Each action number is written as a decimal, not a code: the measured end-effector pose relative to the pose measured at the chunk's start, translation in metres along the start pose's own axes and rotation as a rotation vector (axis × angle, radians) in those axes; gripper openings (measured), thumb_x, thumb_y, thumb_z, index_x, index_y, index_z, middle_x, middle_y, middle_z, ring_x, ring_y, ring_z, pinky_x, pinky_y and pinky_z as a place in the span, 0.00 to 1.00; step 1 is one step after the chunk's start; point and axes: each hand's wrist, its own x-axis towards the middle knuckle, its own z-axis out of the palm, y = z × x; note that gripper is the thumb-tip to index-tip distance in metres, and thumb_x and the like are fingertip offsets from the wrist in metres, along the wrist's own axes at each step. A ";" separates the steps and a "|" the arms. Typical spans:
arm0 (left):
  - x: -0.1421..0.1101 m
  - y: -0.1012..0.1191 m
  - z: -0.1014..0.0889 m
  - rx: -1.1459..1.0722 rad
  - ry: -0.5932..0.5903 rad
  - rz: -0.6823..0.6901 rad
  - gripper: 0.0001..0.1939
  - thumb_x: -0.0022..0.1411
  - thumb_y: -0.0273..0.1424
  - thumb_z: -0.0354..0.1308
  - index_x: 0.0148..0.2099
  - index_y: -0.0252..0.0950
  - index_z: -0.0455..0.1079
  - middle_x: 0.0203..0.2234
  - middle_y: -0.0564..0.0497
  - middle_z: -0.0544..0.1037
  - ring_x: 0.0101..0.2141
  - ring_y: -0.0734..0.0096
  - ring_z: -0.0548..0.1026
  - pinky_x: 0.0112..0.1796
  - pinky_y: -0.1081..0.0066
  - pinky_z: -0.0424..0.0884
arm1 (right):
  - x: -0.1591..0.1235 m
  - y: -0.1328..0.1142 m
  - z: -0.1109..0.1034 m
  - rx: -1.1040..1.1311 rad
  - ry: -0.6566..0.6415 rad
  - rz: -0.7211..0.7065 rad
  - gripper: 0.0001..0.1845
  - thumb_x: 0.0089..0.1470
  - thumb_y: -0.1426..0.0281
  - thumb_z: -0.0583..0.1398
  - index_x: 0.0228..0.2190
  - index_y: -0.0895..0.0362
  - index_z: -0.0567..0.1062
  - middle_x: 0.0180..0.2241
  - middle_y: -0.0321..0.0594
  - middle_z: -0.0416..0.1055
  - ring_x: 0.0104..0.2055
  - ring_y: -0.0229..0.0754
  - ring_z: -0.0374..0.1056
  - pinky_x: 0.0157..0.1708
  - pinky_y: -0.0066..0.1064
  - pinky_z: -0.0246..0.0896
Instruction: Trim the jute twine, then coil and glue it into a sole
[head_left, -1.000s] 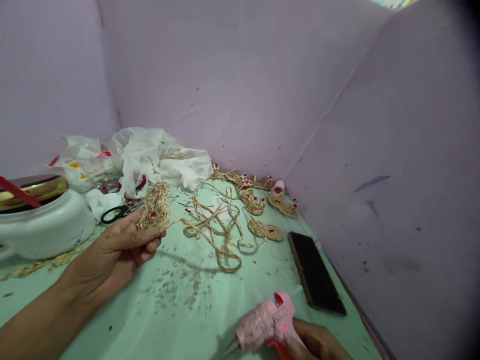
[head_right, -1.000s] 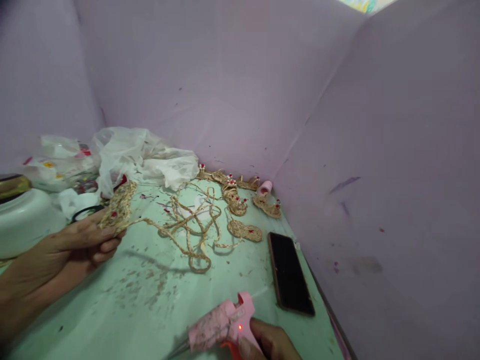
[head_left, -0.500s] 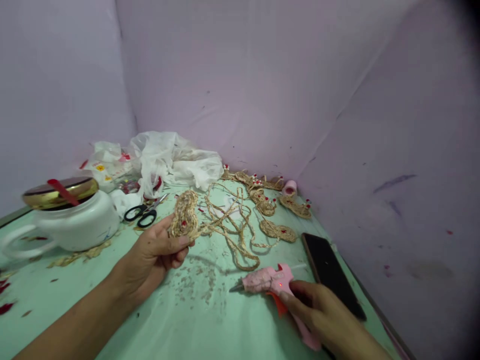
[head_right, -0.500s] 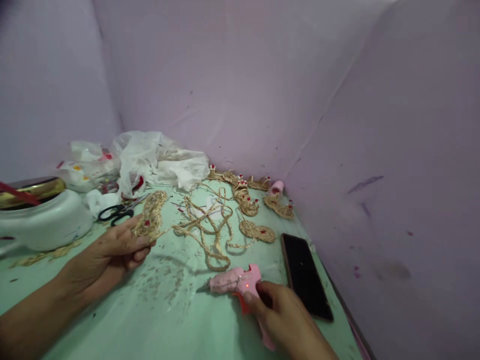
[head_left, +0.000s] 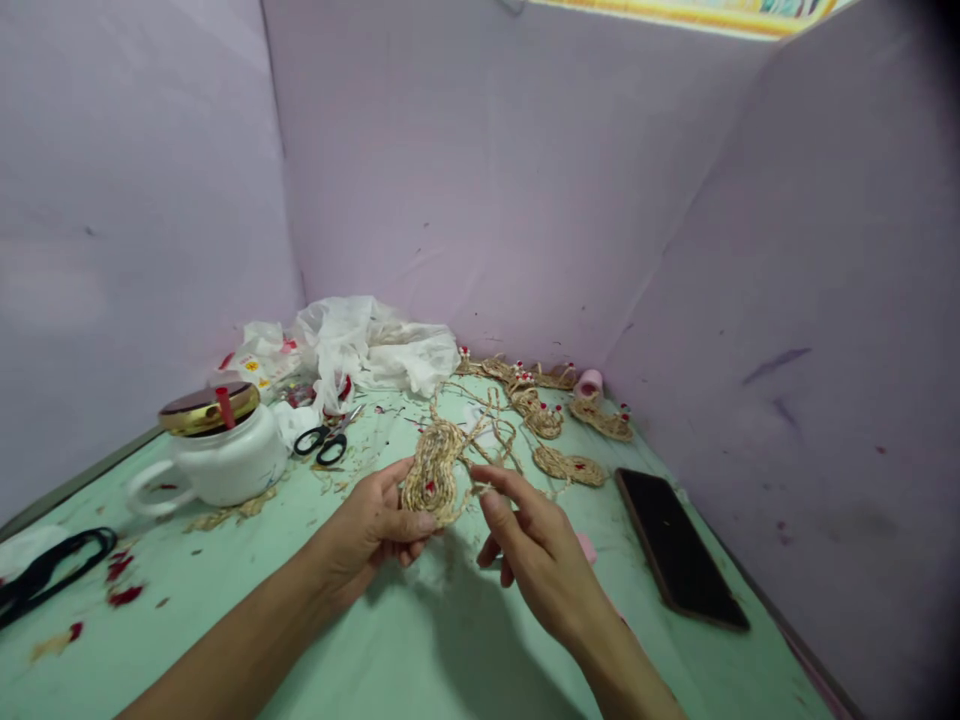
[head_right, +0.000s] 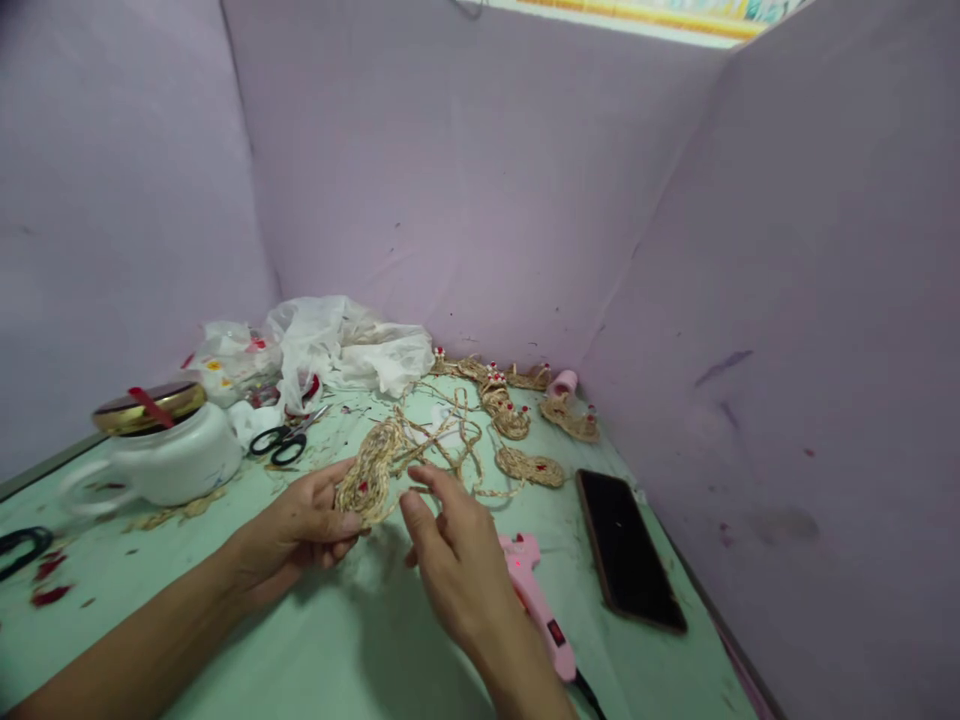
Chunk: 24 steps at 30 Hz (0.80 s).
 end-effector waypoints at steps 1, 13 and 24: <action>-0.001 0.000 0.000 0.003 -0.019 -0.022 0.29 0.43 0.28 0.65 0.50 0.35 0.63 0.24 0.53 0.70 0.16 0.84 0.63 0.15 0.83 0.59 | 0.001 0.003 -0.001 -0.030 -0.013 -0.006 0.20 0.55 0.56 0.49 0.38 0.56 0.70 0.23 0.35 0.66 0.20 0.35 0.63 0.19 0.25 0.54; -0.005 0.002 -0.007 0.071 -0.211 -0.116 0.34 0.43 0.27 0.65 0.54 0.36 0.60 0.26 0.51 0.72 0.19 0.80 0.67 0.18 0.80 0.63 | 0.001 0.004 -0.015 -0.046 -0.175 0.181 0.25 0.53 0.52 0.49 0.23 0.59 0.72 0.18 0.32 0.61 0.13 0.30 0.54 0.12 0.23 0.46; -0.012 0.013 -0.006 0.166 -0.239 -0.035 0.34 0.41 0.24 0.62 0.54 0.38 0.63 0.26 0.51 0.72 0.19 0.77 0.65 0.17 0.78 0.60 | -0.003 0.002 -0.022 0.132 -0.480 0.421 0.20 0.49 0.58 0.56 0.16 0.59 0.73 0.13 0.32 0.66 0.08 0.25 0.43 0.09 0.24 0.30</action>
